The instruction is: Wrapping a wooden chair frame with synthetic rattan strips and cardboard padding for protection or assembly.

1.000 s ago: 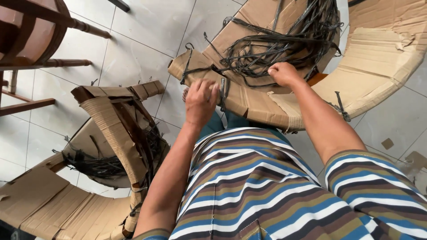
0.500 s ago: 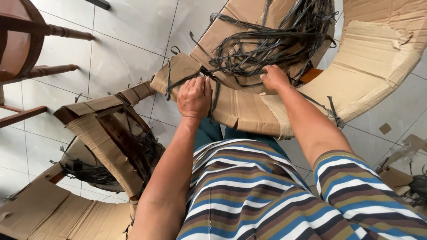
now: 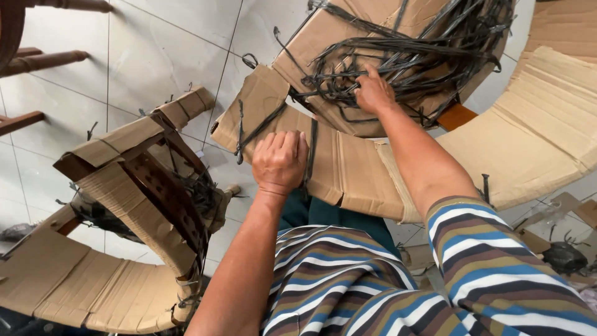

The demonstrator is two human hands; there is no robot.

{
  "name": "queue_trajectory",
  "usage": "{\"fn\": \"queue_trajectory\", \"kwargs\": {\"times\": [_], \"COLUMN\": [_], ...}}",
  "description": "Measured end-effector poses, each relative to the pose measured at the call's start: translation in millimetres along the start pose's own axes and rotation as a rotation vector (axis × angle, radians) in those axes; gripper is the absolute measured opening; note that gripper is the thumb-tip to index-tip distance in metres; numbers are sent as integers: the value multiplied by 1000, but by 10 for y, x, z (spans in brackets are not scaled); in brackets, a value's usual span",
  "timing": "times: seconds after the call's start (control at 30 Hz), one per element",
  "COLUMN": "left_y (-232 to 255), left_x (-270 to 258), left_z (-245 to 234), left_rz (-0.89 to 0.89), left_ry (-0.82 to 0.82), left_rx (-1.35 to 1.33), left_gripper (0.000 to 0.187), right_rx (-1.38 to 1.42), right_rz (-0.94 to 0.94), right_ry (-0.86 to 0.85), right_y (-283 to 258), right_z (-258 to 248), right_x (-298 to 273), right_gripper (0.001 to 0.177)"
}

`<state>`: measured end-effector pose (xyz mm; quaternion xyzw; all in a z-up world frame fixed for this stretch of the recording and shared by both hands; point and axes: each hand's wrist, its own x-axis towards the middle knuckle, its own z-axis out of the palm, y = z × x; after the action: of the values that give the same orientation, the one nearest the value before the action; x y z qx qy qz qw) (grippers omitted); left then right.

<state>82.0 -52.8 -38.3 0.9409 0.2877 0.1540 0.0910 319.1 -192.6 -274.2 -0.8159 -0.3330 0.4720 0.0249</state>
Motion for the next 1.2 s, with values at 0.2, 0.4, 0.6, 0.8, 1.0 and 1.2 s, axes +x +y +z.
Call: {"fn": "queue_trajectory", "kwargs": {"times": [0.2, 0.4, 0.6, 0.8, 1.0, 1.2], "left_y": [-2, 7, -4, 2, 488, 363], "left_x": [-15, -18, -60, -117, -5, -371], "left_z": [25, 22, 37, 39, -885, -1109], "left_rz": [-26, -6, 17, -62, -516, -795], "left_ry": [23, 74, 147, 118, -381, -82], "left_rx": [5, -18, -28, -173, -955, -1424], "left_gripper": [26, 21, 19, 11, 66, 47], "right_rx": [-101, -170, 346, 806, 800, 565], "right_rz": [-29, -183, -115, -371, -459, -609], "right_ry": [35, 423, 506, 599, 552, 298], "right_y": [377, 159, -561, -842, -1506, -1886], "right_z": [253, -305, -1060, -1255, -959, -655], "right_x": [463, -122, -1209, -2225, -3182, -3403], "right_gripper": [40, 16, 30, 36, 34, 24]}}
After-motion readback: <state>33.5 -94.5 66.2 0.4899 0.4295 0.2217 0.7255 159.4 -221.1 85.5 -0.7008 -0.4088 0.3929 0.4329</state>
